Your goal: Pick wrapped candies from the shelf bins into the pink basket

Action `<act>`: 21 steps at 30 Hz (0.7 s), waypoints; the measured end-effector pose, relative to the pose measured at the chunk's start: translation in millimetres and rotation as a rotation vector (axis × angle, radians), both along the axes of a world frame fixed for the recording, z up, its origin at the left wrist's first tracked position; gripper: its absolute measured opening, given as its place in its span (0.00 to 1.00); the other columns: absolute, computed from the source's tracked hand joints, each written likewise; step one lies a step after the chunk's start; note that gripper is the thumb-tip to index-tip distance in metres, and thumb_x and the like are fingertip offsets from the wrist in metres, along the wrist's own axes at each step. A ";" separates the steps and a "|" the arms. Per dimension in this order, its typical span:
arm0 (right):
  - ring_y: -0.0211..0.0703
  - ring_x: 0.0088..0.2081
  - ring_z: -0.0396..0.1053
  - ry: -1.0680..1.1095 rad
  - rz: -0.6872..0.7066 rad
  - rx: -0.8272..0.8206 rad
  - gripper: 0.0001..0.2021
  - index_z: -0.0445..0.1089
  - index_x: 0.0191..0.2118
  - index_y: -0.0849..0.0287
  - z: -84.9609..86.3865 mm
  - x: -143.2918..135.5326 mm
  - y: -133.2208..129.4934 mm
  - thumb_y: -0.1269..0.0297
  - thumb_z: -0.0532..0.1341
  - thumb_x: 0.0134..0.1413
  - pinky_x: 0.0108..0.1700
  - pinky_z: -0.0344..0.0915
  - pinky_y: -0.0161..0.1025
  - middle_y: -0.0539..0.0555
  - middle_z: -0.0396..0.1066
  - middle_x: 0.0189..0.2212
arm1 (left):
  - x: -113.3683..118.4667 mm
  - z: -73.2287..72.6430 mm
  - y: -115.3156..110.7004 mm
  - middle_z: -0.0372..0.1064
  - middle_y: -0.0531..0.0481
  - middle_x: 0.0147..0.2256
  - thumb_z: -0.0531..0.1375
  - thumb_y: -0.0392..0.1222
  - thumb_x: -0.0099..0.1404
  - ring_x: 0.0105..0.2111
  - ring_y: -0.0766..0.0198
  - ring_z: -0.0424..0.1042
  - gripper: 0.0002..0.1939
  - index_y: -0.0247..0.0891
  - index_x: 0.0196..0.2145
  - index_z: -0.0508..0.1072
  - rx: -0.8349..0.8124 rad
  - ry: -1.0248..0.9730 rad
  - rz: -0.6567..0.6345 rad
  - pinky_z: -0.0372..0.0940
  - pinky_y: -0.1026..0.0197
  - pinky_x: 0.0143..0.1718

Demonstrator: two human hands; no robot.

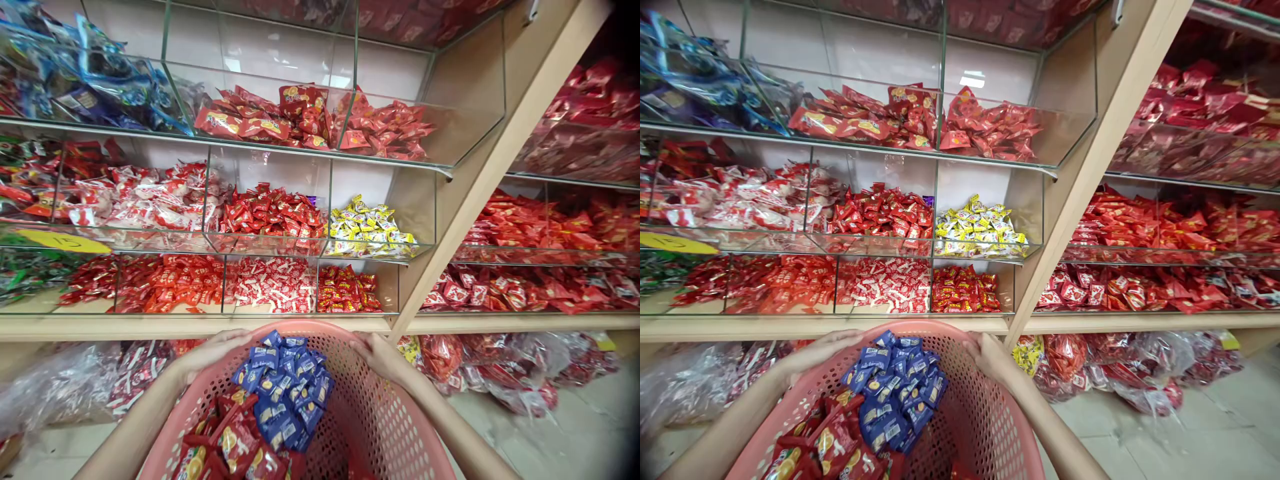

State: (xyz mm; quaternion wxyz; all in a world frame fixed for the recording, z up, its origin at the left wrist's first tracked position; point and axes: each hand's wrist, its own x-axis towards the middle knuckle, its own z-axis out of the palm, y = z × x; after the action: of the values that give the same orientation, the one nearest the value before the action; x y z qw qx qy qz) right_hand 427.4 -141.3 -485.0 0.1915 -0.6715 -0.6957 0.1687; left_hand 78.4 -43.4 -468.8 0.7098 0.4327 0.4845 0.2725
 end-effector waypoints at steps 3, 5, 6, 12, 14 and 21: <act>0.42 0.29 0.66 0.031 0.012 -0.010 0.17 0.69 0.31 0.59 -0.6 0.0 1.7 0.54 0.49 0.55 0.31 0.55 0.33 0.53 0.70 0.25 | 20.3 1.6 17.6 0.71 0.43 0.40 0.61 0.46 0.51 0.40 0.55 0.70 0.18 0.33 0.38 0.74 0.106 0.057 -0.318 0.61 0.58 0.45; 0.42 0.30 0.66 0.047 0.012 -0.004 0.16 0.69 0.33 0.59 -0.5 -0.6 1.0 0.55 0.49 0.54 0.31 0.55 0.33 0.53 0.70 0.25 | 26.8 0.2 22.3 0.72 0.42 0.40 0.59 0.47 0.54 0.38 0.55 0.70 0.19 0.31 0.38 0.74 0.176 0.055 -0.420 0.61 0.58 0.44; 0.42 0.30 0.66 0.051 0.013 0.000 0.16 0.69 0.33 0.59 -0.2 -1.3 0.6 0.55 0.49 0.55 0.31 0.56 0.33 0.53 0.70 0.26 | 27.8 -1.3 23.6 0.71 0.42 0.40 0.58 0.47 0.54 0.39 0.56 0.70 0.19 0.31 0.39 0.74 0.222 0.058 -0.441 0.61 0.58 0.45; 0.43 0.31 0.67 0.028 0.012 -0.015 0.17 0.69 0.35 0.59 8.3 -8.8 9.1 0.55 0.48 0.55 0.33 0.58 0.35 0.54 0.71 0.27 | 19.3 -10.3 26.6 0.71 0.45 0.41 0.57 0.46 0.56 0.43 0.57 0.68 0.18 0.32 0.41 0.73 0.361 0.104 -0.445 0.57 0.60 0.48; 0.45 0.36 0.68 0.079 0.030 -0.021 0.18 0.69 0.41 0.59 10.6 -8.1 5.9 0.53 0.49 0.54 0.39 0.60 0.38 0.55 0.72 0.32 | 16.7 -8.5 24.7 0.70 0.44 0.42 0.57 0.47 0.56 0.43 0.57 0.67 0.20 0.32 0.43 0.72 0.348 0.121 -0.453 0.57 0.60 0.48; 0.46 0.60 0.45 0.517 -0.307 0.093 0.30 0.49 0.57 0.36 -27.0 -5.5 -120.1 0.46 0.54 0.46 0.57 0.52 0.46 0.40 0.52 0.57 | 13.4 2.2 14.9 0.71 0.45 0.40 0.56 0.51 0.55 0.40 0.59 0.68 0.20 0.33 0.39 0.73 0.286 0.115 -0.436 0.58 0.61 0.46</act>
State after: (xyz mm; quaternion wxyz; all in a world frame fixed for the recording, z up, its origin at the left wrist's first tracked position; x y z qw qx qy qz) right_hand 421.9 -261.4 -512.0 0.4159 -0.6942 -0.5211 0.2712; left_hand 91.8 -28.6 -466.6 0.6547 0.6374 0.3761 0.1537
